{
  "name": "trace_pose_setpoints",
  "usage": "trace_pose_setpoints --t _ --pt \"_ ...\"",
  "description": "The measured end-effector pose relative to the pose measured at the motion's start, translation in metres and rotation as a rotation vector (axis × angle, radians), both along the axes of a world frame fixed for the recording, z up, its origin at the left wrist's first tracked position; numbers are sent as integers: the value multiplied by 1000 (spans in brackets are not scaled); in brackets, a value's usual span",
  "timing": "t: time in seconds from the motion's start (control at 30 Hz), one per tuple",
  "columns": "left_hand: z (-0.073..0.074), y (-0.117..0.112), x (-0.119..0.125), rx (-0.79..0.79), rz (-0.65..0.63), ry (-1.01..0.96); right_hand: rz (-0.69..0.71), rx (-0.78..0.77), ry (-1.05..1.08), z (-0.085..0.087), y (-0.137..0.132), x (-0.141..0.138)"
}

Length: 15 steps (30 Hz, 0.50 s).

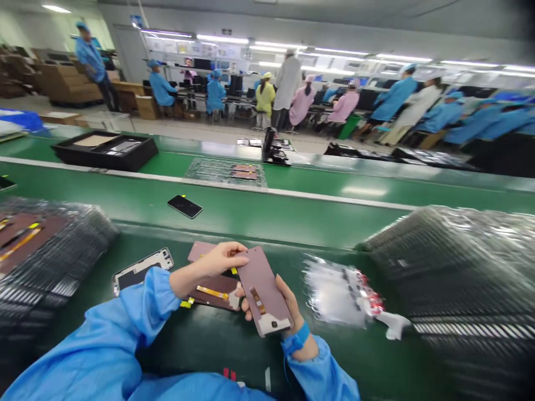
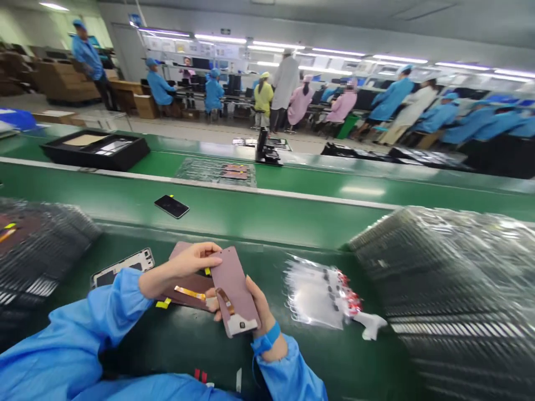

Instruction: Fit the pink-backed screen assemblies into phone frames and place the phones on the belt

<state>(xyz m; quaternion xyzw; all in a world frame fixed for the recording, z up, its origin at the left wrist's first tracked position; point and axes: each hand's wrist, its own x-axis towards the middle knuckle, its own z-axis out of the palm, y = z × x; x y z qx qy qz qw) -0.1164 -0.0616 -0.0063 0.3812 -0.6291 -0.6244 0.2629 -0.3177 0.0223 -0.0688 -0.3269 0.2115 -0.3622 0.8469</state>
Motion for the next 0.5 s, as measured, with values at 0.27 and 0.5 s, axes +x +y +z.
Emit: trace_pose_setpoints --t 0.27,0.5 --pt "-13 56 151 -274 572 -443 -99 224 -248 9 9 7" --pt "-85 106 270 -412 700 -822 -207 265 -211 5 6 1"
